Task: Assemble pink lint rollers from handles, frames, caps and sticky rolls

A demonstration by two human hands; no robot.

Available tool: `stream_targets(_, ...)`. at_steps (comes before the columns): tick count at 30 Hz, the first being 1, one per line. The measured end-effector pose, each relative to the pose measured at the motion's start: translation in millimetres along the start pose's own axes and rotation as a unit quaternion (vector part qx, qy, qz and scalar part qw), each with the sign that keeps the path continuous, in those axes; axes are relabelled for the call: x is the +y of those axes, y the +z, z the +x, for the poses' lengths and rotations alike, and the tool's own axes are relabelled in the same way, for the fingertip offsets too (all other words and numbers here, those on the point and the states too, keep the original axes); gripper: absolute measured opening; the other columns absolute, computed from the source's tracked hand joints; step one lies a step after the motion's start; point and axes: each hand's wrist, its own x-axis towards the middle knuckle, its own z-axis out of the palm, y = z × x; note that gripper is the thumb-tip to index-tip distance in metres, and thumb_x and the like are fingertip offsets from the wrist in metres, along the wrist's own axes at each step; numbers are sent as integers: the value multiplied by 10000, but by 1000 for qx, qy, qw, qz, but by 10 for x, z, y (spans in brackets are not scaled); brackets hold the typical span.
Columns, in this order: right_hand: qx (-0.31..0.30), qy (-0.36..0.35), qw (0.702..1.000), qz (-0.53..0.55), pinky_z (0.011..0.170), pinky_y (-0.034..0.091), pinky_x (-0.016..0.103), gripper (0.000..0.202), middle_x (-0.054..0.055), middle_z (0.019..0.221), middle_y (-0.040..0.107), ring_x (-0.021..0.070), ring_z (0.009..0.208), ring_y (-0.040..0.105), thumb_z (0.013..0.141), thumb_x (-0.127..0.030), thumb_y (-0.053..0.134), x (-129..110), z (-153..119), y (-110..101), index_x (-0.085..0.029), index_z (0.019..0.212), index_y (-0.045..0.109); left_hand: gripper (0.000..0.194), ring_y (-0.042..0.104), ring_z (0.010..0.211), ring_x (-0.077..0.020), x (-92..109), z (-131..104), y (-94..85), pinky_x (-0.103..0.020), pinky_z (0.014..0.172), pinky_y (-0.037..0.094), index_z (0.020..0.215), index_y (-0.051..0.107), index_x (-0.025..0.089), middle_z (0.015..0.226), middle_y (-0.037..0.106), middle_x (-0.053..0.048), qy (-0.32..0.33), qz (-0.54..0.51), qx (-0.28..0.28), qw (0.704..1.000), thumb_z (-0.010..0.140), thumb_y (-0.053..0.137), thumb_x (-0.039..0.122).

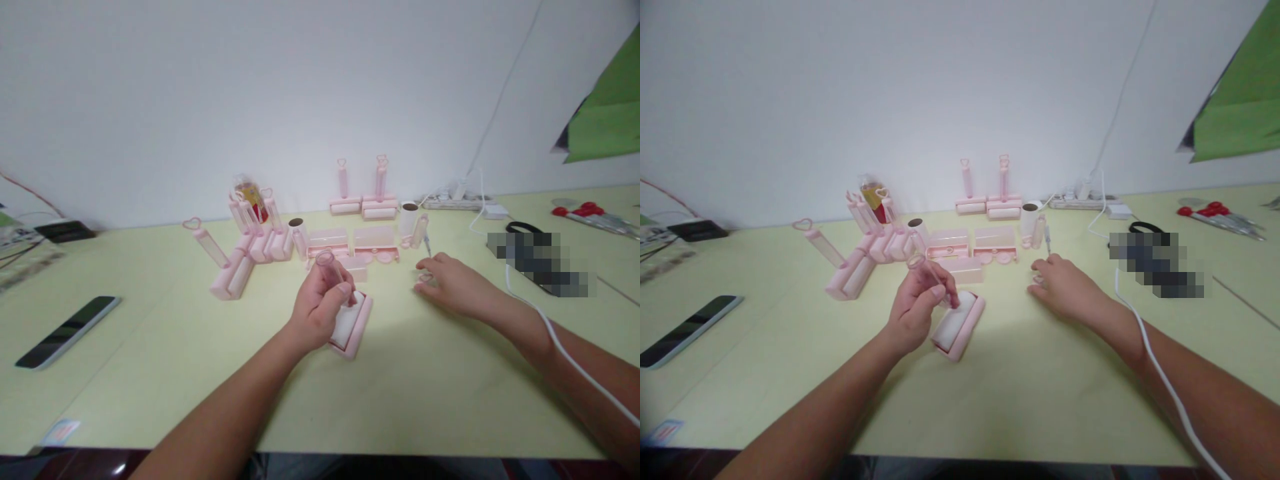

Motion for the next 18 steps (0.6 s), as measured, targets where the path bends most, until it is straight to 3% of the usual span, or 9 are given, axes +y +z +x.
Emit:
stream_targets(3,-73,25,997,9,665,396,307,261,113,814,650,222,741,604,908,-362,507,78,34,42,-151,839,645,224,455,629,-105,28,-4,-14,-258,648,403,1072,485,188,744,463,41,-14,113,-5,993,936,506,365)
stream_targets(6,-49,11,987,154,608,378,283,274,48,731,624,183,664,560,900,-416,538,-33,22,30,-171,800,607,349,444,615,-116,111,-3,-20,-253,614,347,1203,480,188,697,458,52,-29,264,-58,962,941,499,418)
stream_targets(8,-49,-6,944,328,580,392,267,277,6,699,581,149,612,522,885,-446,576,-180,-17,5,-172,875,613,358,477,625,-127,167,3,-14,-256,610,333,1204,516,200,698,508,41,-40,338,-111,934,940,498,441)
stream_targets(10,-63,-8,871,487,537,400,255,315,-17,696,553,122,567,487,871,-459,615,-348,-83,-14,-173,1003,615,323,529,681,-142,207,10,0,-259,636,348,1153,579,220,768,592,15,-41,381,-153,911,932,510,446)
stream_targets(13,-62,-9,816,574,507,387,232,334,0,745,606,100,564,485,813,-416,715,-562,-204,-14,-171,1025,635,298,577,748,-157,237,14,28,-254,651,365,1090,636,242,884,666,-6,-49,414,-182,891,914,536,461)
stream_targets(15,-64,-17,809,584,528,412,231,324,20,804,654,104,596,528,799,-381,738,-643,-269,0,-174,1029,641,324,588,747,-161,245,11,43,-250,637,364,1079,653,250,894,683,-9,-56,430,-188,881,902,543,499)
stream_targets(18,-58,-38,828,556,610,480,254,310,51,905,701,145,708,623,829,-375,709,-668,-314,17,-179,1057,635,371,601,732,-162,247,7,46,-248,628,367,1093,662,257,873,698,-8,-57,439,-196,875,903,525,544)
